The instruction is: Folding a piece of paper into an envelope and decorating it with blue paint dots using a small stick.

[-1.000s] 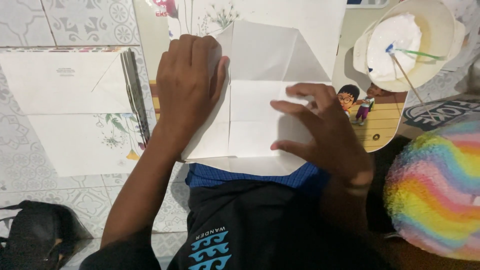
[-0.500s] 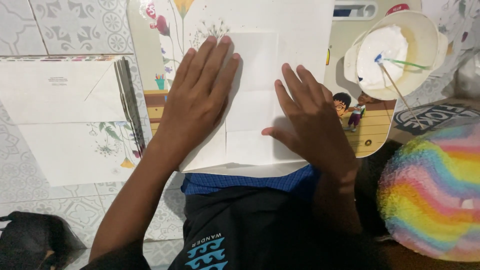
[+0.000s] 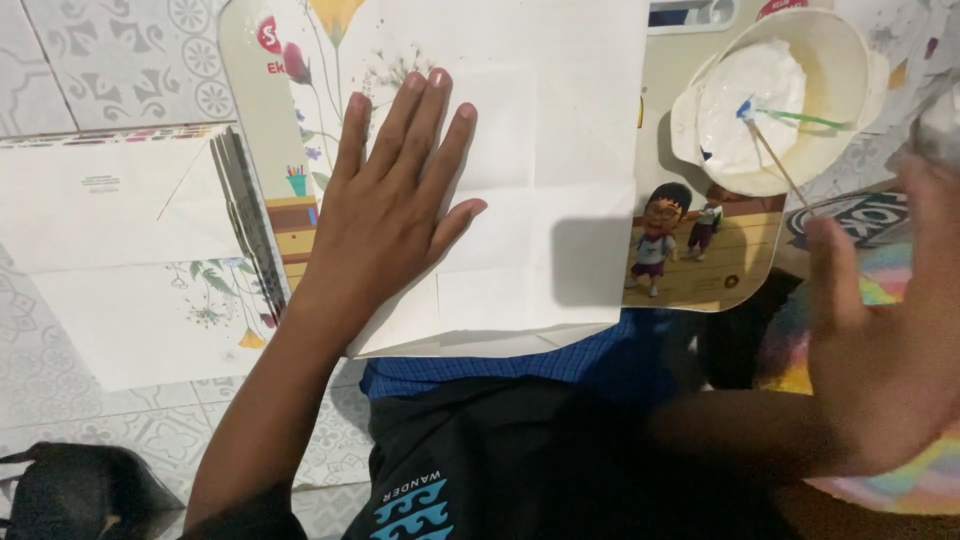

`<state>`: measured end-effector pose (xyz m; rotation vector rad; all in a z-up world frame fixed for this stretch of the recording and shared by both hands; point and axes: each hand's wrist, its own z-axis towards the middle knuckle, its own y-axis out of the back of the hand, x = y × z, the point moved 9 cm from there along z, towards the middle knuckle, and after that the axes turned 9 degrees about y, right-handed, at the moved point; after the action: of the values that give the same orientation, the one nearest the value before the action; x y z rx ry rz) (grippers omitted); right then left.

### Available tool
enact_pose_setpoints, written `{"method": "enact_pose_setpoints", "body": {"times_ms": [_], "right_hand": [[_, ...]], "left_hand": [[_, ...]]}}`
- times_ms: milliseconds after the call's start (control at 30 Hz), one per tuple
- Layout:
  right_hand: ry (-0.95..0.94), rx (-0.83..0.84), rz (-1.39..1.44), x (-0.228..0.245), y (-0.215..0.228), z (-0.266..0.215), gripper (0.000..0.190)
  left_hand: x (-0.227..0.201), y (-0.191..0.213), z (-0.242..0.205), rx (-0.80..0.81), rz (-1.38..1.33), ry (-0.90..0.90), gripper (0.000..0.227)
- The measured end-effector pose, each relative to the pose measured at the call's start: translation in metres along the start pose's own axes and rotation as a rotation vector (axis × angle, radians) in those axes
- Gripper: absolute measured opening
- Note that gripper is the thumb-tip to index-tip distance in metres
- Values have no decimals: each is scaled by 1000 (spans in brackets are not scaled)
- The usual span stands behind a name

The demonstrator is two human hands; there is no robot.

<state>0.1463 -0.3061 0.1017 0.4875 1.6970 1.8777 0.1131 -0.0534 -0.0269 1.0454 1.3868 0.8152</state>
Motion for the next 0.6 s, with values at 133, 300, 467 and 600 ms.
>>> {"method": "enact_pose_setpoints", "body": {"times_ms": [133,300,467,600], "right_hand": [[-485,418,38,-41,-26,-31,72],[-404,333,189,-51,-39,-31,68],[-391,232,265,-54,-34,-31,39],[-381,-4,336,-54,-28,-36,22]], "left_hand": [[0,-2,1,27,9,24,68],[-4,0,1,29,-15,59,68],[-4,-6,3,51,8,59,70],[-2,-7,2,26,-9,43,69]]}}
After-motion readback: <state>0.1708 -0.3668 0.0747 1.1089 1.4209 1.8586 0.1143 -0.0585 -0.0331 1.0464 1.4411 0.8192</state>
